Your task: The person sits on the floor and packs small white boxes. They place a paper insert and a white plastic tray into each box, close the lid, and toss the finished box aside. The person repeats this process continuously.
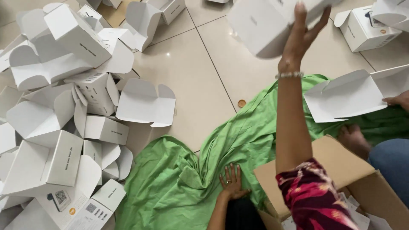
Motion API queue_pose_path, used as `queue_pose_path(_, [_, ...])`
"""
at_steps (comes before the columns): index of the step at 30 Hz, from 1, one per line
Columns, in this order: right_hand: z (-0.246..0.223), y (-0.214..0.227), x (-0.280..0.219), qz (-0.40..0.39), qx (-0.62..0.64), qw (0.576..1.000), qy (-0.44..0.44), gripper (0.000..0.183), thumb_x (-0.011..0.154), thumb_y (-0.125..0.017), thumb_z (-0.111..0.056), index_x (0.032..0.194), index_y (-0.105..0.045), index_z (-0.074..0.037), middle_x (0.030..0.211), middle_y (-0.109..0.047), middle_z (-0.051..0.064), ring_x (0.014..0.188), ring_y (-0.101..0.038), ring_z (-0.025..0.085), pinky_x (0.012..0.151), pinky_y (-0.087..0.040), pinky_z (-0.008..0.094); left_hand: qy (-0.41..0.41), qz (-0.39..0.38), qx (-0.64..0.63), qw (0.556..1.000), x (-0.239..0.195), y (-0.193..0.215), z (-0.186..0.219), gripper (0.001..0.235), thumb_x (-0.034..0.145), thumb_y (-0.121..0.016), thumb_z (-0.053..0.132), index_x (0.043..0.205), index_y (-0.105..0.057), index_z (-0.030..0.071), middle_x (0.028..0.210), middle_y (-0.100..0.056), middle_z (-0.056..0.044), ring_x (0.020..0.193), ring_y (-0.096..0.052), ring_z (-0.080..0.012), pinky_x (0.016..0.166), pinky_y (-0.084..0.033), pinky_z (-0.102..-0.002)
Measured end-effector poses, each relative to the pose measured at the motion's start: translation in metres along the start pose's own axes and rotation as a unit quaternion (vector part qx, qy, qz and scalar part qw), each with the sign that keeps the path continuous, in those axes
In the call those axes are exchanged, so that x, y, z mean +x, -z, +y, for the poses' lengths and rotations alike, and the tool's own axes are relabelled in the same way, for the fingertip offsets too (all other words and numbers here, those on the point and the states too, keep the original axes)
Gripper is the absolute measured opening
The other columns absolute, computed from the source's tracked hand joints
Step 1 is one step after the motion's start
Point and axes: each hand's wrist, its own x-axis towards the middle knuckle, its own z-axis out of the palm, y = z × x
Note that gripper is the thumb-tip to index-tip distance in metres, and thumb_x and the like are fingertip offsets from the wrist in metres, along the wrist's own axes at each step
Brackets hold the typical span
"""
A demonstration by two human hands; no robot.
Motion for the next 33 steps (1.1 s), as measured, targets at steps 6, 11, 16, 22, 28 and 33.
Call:
queue_pose_path(6, [0.046,0.072,-0.177,0.073,-0.078,0.991,-0.082,0.097,0.095,-0.077,-0.042,0.166,-0.02,-0.01,0.17,-0.023,0.019,0.141,-0.045,0.032,0.114,-0.046,0.047,0.031,-0.003,0.035,0.999,0.009,-0.014,-0.002,0.135,0.082,-0.067,0.073,0.162,0.026,0.016,0.167,0.036,-0.019,0.152,0.033,-0.0454,0.114,0.015,-0.076])
queue_pose_path(11, [0.091,0.119,-0.274,0.123,-0.118,0.962,-0.215,0.086,0.092,-0.073,-0.037,0.162,-0.032,-0.007,0.15,-0.051,0.022,0.123,-0.058,0.03,0.102,-0.05,0.043,-0.001,0.103,0.183,0.978,0.027,-0.046,-0.023,0.142,0.088,-0.081,0.053,0.161,0.031,0.008,0.159,0.043,-0.026,0.139,0.04,-0.0515,0.102,0.02,-0.078])
queue_pose_path(16, [0.134,0.091,-0.1,0.068,0.004,0.992,-0.107,0.08,0.102,-0.067,-0.039,0.162,-0.029,-0.003,0.161,-0.04,0.021,0.141,-0.05,0.03,0.116,-0.043,0.043,0.047,-0.009,0.048,0.998,-0.006,0.004,0.01,0.136,0.084,-0.073,0.062,0.162,0.027,0.013,0.167,0.036,-0.021,0.15,0.035,-0.0481,0.113,0.016,-0.076])
queue_pose_path(22, [0.102,0.026,0.165,-0.07,0.068,0.987,-0.131,0.111,0.081,-0.048,-0.086,0.164,0.002,-0.03,0.173,-0.001,0.012,0.155,-0.021,0.047,0.118,-0.036,0.068,0.004,-0.005,-0.003,1.0,0.008,-0.007,-0.007,0.139,0.083,-0.074,0.067,0.165,0.025,0.014,0.169,0.035,-0.023,0.151,0.034,-0.05,0.111,0.015,-0.079])
queue_pose_path(28, [0.147,0.061,-0.003,-0.034,0.053,0.956,-0.287,0.112,0.082,-0.044,-0.087,0.163,-0.011,-0.018,0.166,-0.021,0.025,0.149,-0.036,0.046,0.116,-0.041,0.059,-0.008,-0.005,0.012,1.0,0.002,-0.018,-0.006,0.142,0.081,-0.074,0.07,0.164,0.026,0.012,0.168,0.036,-0.024,0.15,0.036,-0.0511,0.11,0.015,-0.08])
queue_pose_path(33, [0.2,0.082,-0.253,0.036,0.112,0.88,-0.459,0.099,0.088,-0.039,-0.08,0.152,-0.04,-0.004,0.144,-0.059,0.027,0.114,-0.063,0.037,0.093,-0.051,0.049,-0.022,-0.013,0.007,1.0,-0.038,0.007,-0.01,0.142,0.082,-0.07,0.073,0.161,0.032,0.015,0.166,0.04,-0.022,0.148,0.04,-0.0479,0.11,0.017,-0.079])
